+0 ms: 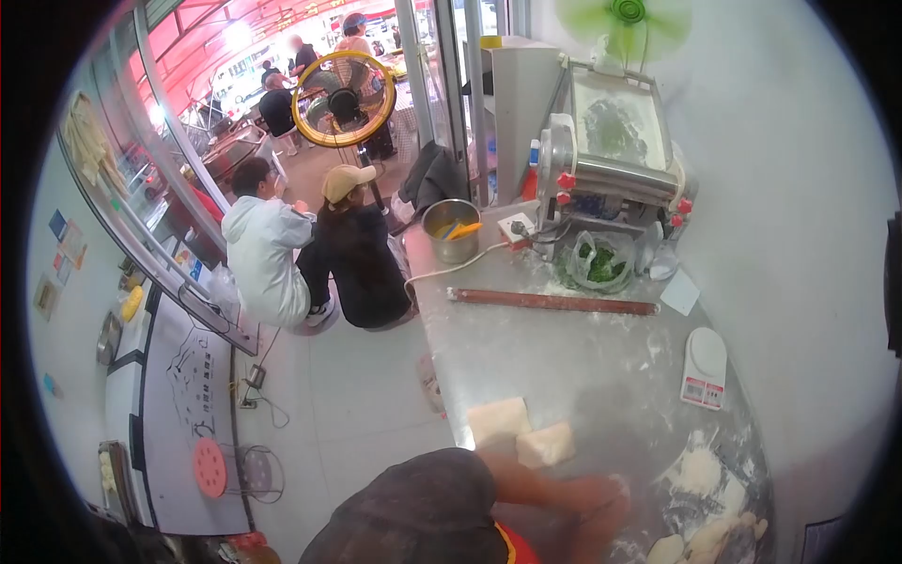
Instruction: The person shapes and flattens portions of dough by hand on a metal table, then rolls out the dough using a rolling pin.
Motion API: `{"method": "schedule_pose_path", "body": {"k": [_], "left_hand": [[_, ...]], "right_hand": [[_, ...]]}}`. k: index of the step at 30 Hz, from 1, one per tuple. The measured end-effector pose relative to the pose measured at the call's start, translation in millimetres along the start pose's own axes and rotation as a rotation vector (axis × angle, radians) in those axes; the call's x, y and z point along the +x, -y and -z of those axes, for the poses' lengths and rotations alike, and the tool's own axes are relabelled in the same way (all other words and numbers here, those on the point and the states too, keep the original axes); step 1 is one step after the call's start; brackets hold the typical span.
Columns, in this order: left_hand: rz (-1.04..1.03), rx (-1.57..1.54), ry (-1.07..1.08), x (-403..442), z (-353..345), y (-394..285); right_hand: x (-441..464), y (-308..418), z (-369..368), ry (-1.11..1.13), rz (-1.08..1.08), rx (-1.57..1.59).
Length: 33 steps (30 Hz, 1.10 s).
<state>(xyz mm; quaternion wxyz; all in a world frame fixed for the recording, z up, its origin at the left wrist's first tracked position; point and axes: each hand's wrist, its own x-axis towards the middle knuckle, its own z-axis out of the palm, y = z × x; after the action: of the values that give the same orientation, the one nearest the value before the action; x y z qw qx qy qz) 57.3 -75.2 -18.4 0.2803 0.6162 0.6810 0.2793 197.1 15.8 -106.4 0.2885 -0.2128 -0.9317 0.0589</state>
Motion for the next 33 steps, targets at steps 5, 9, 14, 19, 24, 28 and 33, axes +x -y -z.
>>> {"method": "schedule_pose_path", "body": {"k": [5, 9, 14, 19, 24, 28, 33], "left_hand": [[-0.201, 0.189, -0.415, 2, -63, 38], [-0.132, -0.030, -0.020, 29, -44, 47], [0.405, -0.288, -0.039, -3, -73, 56], [0.427, -0.526, -0.103, -18, -84, 39], [0.378, -0.403, -0.130, -22, -74, 66], [0.344, -0.026, -0.343, 0, -117, 145], [0.314, -0.062, -0.242, 9, -63, 89]], "right_hand": [[-2, 5, 10, -0.019, 0.197, -0.180], [23, -18, 17, 0.197, -0.064, 0.037], [79, -45, 40, 0.700, -0.492, 0.499], [132, -3, 3, 1.093, 0.153, 0.535], [108, -37, -25, 0.798, -0.515, 0.702], [26, -65, 17, 0.371, -1.134, 0.830], [-21, -28, 99, 0.597, -1.010, 0.500]]}}
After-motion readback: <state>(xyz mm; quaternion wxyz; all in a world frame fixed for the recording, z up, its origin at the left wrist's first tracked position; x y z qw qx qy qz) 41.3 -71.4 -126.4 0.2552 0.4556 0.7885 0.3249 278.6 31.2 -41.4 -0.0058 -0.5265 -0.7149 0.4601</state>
